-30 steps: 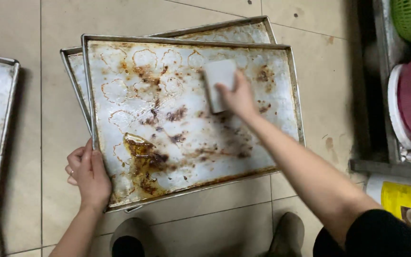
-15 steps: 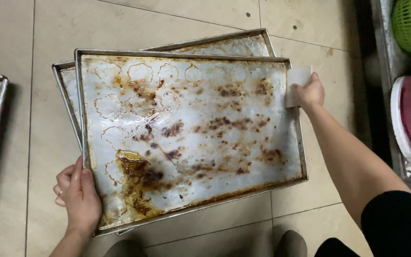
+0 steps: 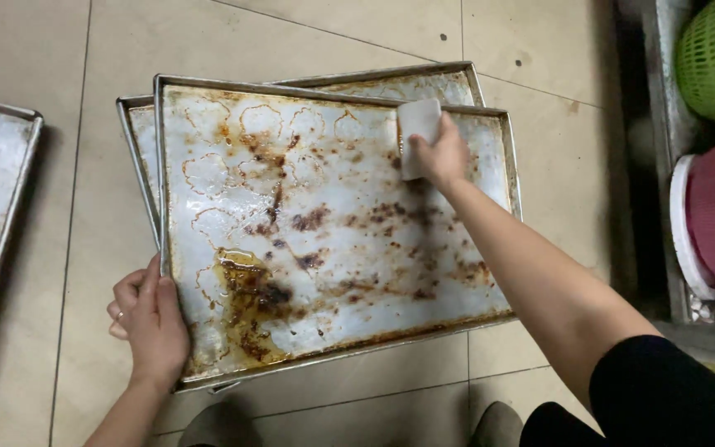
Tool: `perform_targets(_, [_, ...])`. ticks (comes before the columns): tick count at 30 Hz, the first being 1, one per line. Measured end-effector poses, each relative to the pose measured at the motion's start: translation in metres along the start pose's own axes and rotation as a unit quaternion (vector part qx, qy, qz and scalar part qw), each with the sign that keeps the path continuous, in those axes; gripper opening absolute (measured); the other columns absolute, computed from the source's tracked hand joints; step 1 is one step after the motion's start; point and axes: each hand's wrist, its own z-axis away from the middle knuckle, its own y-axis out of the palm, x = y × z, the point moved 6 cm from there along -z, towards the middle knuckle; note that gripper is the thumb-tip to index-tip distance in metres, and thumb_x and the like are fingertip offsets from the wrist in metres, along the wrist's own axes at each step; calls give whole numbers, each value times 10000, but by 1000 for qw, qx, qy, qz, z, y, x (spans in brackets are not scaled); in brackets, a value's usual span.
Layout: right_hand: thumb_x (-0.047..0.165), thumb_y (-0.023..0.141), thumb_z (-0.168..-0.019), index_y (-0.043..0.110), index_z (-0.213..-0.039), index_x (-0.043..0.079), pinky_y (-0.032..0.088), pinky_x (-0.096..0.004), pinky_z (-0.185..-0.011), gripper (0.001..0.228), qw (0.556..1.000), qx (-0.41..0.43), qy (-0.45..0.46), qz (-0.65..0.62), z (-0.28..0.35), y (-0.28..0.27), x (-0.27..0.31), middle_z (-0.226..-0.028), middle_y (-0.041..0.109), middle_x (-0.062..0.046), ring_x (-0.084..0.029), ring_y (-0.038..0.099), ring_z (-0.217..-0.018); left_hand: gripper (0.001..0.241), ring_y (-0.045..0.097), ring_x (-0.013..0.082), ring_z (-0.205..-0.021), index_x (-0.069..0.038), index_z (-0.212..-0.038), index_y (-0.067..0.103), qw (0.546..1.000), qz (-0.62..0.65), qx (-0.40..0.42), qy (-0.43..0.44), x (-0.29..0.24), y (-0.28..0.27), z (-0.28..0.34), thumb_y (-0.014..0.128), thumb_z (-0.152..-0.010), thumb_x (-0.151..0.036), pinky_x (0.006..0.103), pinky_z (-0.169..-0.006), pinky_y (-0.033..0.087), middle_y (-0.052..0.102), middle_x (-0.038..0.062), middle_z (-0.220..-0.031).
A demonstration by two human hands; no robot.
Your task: Scraping burnt residue and oil off metal baking trays using a plastic scraper.
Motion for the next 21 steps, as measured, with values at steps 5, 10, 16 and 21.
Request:
perform_targets(5, [181, 766, -883, 559, -1399, 102, 578, -478, -858, 562, 998, 35, -46, -25, 24, 34, 87, -1154, 756, -175, -374, 737, -997, 530, 350, 335, -1142, -89, -1558, 536, 1000, 6, -11, -3, 10, 5, 0, 365, -1107, -308, 477, -1030, 177, 433, 165, -1375])
perform_targets(10, [384, 785, -931, 562, -1394, 171, 535, -607, -1047, 556, 992, 115, -45, 0, 29, 78, 149, -1232, 717, -268, -481, 656, -1219, 451, 377, 338, -1233, -345, -1542, 561, 997, 60, -38, -44, 22, 10, -2, 469, -1102, -314, 480, -1075, 172, 481, 69, -1335])
perform_targets(16, [449, 758, -942, 471, -1524, 271, 542, -603, -1047, 673, 975, 158, -144, 60, 26, 130, 241, -1253, 727, -192, -426, 667, -1246, 458, 379, 295, -1237, -376, -1534, 558, 994, 87, -23, -65, 21, 11, 0, 477, -1084, -352, 481, -1110, 162, 476, 33, -1348])
perform_targets(21, [487, 775, -916, 459, -1497, 346, 545, -591, -1028, 677, 955, 207, -197, 78, 13, 143, 275, -1245, 729, -152, -404, 671, -1235, 451, 385, 282, -1226, -354, -1531, 567, 992, 107, -14, -72, 17, 9, -1, 474, -1090, -366, 465, -1099, 149, 482, 27, -1330])
